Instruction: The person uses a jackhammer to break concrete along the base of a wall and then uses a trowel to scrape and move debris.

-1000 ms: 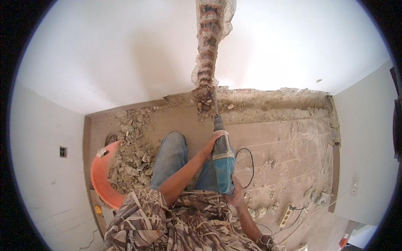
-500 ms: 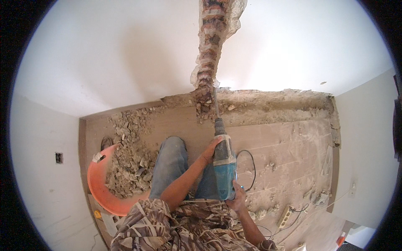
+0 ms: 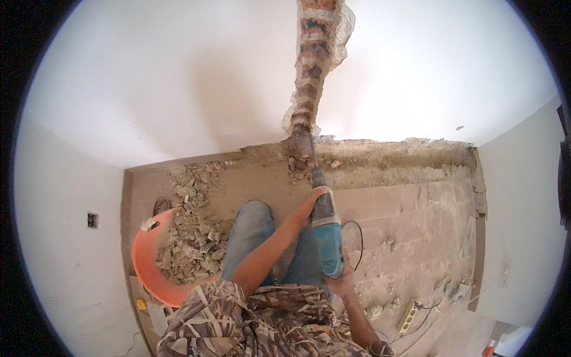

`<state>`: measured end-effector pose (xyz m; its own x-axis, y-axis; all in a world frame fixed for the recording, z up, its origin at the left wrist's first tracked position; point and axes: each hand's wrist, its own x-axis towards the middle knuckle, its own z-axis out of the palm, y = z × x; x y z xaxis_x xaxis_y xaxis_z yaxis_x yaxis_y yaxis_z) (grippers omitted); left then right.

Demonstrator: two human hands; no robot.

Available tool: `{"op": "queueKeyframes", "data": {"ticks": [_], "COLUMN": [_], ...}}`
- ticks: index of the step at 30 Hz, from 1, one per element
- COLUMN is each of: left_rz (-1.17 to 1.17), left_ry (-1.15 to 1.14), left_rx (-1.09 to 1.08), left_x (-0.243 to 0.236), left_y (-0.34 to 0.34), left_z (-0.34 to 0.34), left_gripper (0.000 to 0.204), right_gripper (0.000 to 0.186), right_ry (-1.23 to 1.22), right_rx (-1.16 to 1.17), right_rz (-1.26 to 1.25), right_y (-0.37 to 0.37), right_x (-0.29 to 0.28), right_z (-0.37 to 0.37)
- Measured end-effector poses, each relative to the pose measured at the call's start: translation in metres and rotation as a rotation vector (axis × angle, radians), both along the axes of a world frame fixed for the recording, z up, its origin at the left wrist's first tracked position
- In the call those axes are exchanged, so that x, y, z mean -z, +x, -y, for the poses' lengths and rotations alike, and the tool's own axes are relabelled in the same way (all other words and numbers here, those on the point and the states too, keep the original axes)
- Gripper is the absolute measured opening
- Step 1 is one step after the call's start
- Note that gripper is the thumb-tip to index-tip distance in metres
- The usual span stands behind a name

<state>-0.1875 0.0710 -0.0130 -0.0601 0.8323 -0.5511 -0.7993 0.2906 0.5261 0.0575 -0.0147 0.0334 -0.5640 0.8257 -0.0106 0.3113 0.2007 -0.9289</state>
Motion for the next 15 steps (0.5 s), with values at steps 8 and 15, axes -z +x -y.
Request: {"op": "queueKeyframes", "data": {"ticks": [8,15], "left_rz": [0.227,0.177], "left_ry": [-0.081,-0.043], "left_rx": [-0.106,-0.025], "left_x": [0.012,-0.018], "left_y": [-0.005,-0.005], "left_z": [0.058,0.076], "left_gripper": [0.047,0.05], "right_gripper": [0.089,0.088], "right_ry": [-0.091,-0.143], "right_rx": [-0.248,-0.137], "right_rz": [0.236,0.277], "right_y": [-0.001,-0.015], "right_x": [-0.092,-0.12], "right_z": [-0.012,0.039]}}
